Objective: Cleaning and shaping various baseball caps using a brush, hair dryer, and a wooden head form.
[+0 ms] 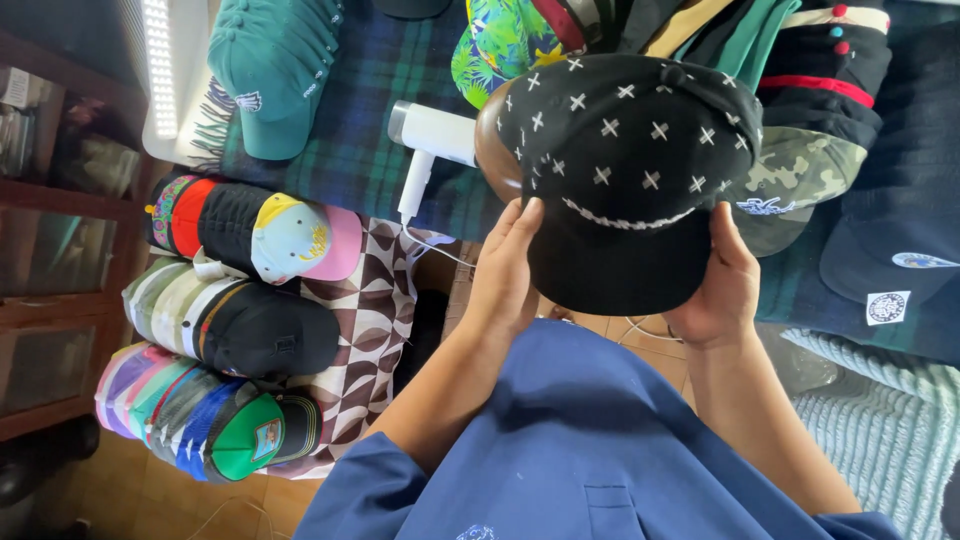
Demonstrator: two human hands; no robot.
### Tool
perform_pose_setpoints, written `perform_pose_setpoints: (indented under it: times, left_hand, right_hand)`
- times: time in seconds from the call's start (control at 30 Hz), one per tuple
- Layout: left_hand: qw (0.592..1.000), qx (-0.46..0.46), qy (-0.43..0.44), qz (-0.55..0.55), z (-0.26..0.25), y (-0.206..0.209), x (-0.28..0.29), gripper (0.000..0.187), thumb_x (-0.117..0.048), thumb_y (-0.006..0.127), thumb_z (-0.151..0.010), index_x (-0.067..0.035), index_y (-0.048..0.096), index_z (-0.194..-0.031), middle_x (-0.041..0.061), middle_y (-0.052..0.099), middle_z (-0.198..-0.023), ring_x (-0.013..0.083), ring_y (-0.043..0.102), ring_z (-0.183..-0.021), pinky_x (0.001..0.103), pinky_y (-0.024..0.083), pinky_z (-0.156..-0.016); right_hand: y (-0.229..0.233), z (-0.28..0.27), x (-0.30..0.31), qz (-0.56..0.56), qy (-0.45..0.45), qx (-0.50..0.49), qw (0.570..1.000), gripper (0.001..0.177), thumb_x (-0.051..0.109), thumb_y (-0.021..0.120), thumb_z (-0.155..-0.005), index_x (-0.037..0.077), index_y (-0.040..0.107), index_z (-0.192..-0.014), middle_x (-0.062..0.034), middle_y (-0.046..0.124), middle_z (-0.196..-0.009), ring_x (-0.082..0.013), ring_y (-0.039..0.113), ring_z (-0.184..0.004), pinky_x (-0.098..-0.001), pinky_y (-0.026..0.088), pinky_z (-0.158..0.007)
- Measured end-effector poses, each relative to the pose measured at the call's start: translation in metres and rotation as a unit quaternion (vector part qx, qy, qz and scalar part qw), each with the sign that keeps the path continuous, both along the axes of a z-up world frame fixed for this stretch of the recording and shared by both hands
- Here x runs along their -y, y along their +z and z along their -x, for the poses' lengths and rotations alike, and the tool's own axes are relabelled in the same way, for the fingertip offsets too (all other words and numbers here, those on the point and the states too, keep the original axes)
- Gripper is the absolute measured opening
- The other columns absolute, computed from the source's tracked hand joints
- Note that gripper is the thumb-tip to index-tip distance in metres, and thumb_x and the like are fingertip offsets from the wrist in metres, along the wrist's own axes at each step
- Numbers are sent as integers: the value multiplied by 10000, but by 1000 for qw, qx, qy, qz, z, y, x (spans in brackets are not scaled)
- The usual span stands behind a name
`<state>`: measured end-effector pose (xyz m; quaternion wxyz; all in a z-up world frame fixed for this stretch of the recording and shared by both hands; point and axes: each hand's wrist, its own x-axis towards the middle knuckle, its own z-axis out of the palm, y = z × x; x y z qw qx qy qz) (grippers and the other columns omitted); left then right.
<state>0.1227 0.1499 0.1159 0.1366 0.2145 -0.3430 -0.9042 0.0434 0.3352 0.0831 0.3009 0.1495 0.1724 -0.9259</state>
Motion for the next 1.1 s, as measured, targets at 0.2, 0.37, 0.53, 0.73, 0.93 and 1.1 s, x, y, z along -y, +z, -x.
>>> perform_pose_setpoints:
  times: [0.2, 0.37, 0.53, 0.73, 0.93, 1.1]
  left_hand:
    - [971, -3, -65, -231, 5, -16, -6, 384, -332, 657, -1042, -8, 717, -1237, 255, 708, -1198, 369, 704, -1091, 524, 509, -1031]
    - [960, 20, -79, -268, 6, -21, -8, 449, -387, 676, -1020, 20, 721, -1204, 275, 705, -1185, 401, 697, -1100, 520, 507, -1047]
    - [957, 62, -57, -278, 4, -28, -11, 473, -431, 702, -986, 13, 747, -1143, 273, 723, -1129, 403, 717, -1041, 488, 547, -1003]
    - [951, 98, -55, -289, 6, 3, -23, 416, -447, 730, -951, -40, 773, -1030, 229, 761, -1026, 355, 761, -922, 414, 622, -886]
    - [949, 95, -50, -297, 10, 7, -20, 409, -436, 757, -931, -31, 777, -985, 239, 762, -996, 363, 766, -883, 405, 643, -832]
    - [950, 61, -55, -302, 11, 9, -7, 384, -430, 739, -953, -51, 774, -1005, 221, 770, -1007, 339, 771, -897, 388, 643, -835]
  right_hand:
    - [8, -13, -1, -37, -22, 33, 999, 400, 319, 552, -1067, -36, 719, -1145, -241, 741, -1104, -425, 739, -1051, -562, 592, -987]
    - [13, -24, -7, -42, -28, 61, 997, 410, 351, 555, -1057, -15, 727, -1127, -237, 746, -1085, -423, 750, -1016, -568, 609, -937]
    - [17, -28, -9, -34, -45, 74, 996, 410, 344, 572, -1053, -34, 726, -1095, -252, 744, -1051, -437, 755, -972, -577, 627, -886]
    - [31, -31, -5, -49, -61, 69, 995, 383, 363, 596, -1046, 9, 740, -1051, -217, 763, -1002, -374, 778, -901, -500, 661, -827]
    - [29, -34, -2, -33, -57, 41, 997, 420, 374, 556, -1061, -10, 724, -1093, -228, 756, -1024, -388, 773, -902, -504, 662, -835]
    - [23, -26, 13, 3, -47, 14, 999, 441, 361, 506, -1097, -31, 705, -1132, -260, 745, -1062, -408, 766, -919, -500, 664, -826]
